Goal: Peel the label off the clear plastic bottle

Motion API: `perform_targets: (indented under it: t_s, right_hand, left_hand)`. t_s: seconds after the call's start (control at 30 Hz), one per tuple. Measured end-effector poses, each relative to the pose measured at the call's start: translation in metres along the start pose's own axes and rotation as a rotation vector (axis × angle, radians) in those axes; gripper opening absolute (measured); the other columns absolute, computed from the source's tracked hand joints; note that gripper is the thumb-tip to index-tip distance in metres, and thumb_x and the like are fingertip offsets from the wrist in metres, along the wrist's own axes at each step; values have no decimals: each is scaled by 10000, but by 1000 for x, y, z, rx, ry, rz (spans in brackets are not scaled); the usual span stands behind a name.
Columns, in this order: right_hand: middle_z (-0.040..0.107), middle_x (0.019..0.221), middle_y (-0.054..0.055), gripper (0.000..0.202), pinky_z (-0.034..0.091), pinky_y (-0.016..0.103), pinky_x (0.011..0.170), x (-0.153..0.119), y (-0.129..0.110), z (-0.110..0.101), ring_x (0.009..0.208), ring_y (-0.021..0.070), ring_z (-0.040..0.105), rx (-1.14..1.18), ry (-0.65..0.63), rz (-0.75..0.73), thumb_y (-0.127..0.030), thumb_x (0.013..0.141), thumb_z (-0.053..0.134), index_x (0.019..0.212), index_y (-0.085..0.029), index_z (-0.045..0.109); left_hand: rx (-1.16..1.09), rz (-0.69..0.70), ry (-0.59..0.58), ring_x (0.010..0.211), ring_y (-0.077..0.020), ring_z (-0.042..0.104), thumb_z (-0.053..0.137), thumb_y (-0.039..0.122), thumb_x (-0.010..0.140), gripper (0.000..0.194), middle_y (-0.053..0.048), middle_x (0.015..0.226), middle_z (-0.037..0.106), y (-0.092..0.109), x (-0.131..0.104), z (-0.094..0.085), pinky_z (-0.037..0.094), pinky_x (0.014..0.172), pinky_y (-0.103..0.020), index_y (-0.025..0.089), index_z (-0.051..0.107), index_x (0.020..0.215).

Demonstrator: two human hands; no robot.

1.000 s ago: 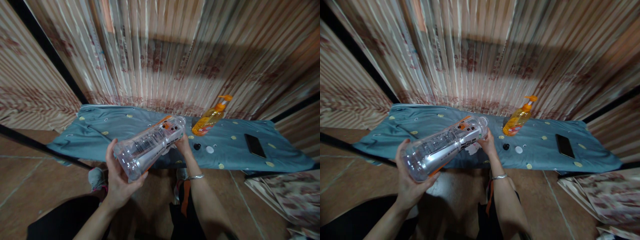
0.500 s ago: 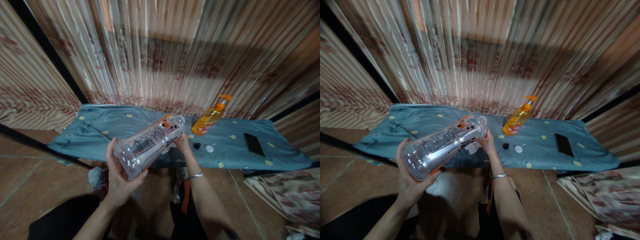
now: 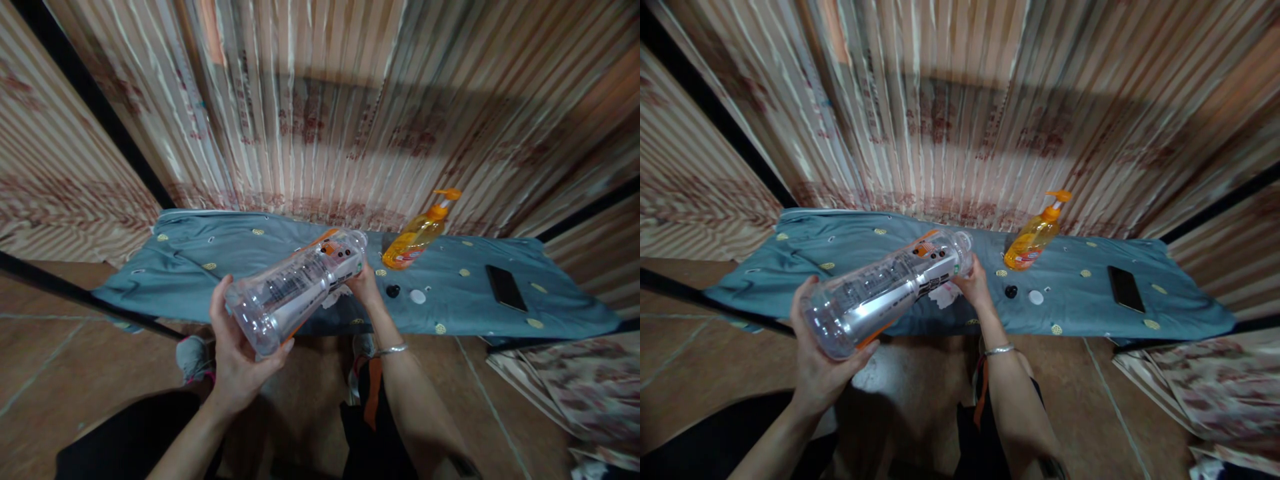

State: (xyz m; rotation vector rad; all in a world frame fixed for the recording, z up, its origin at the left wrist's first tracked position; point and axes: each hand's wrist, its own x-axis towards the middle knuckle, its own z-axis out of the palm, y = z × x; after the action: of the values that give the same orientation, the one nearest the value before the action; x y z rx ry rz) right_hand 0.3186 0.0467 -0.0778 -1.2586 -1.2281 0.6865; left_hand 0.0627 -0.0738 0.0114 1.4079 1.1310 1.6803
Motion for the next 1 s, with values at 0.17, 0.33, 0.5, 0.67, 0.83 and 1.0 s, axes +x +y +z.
perform_targets:
  t_s: [0.17, 0.33, 0.5, 0.67, 0.83, 1.0]
  right_hand:
    - [792, 1080, 120, 682, 645, 464, 884, 1, 4, 0, 949, 297, 765, 24, -11, -7, -504, 594, 867, 1160, -224, 610]
    - [789, 1089, 146, 697, 637, 450, 881, 0, 3, 0, 959, 300, 764, 18, -4, -1, -513, 589, 858, 1162, -199, 616]
    - [802, 1078, 130, 654, 629, 429, 892, -1, -2, -1, 979, 295, 766, -6, 3, 3, -443, 605, 868, 1164, -199, 633]
    - [815, 1047, 113, 578, 630, 411, 881, 0, -3, -1, 950, 281, 772, 1, 8, 1, -412, 604, 870, 1099, -202, 659]
    - [812, 1089, 118, 645, 623, 426, 897, 2, 3, -3, 972, 286, 768, -7, -13, -3, -449, 561, 890, 1111, -202, 660]
    - [806, 1108, 136, 736, 610, 442, 936, 1, 7, -1, 987, 295, 768, 62, -9, 25, -456, 525, 911, 1151, -177, 643]
  left_hand:
    - [35, -4, 17, 1084, -290, 701, 926, 331, 552, 1046, -118, 1303, 595, 5, 3, 0, 639, 905, -431, 256, 421, 1464]
    - [69, 1, 12, 1077, -280, 699, 928, 347, 547, 1048, -117, 1297, 586, 7, 5, -1, 635, 903, -415, 241, 421, 1457]
    - [55, 16, 8, 1084, -295, 710, 923, 345, 563, 1036, -114, 1261, 617, 6, 4, -1, 637, 905, -428, 240, 423, 1464]
    - [22, 6, 3, 1075, -284, 723, 916, 322, 573, 1026, -107, 1253, 636, 4, 3, -1, 640, 916, -427, 253, 417, 1467]
    - [19, -5, 3, 1052, -277, 731, 914, 307, 566, 1021, -107, 1233, 652, 5, 3, -1, 649, 884, -401, 249, 425, 1459]
    - [33, -33, 12, 1138, -303, 694, 918, 345, 562, 1065, -117, 1285, 621, 4, 1, -2, 625, 943, -432, 247, 406, 1491]
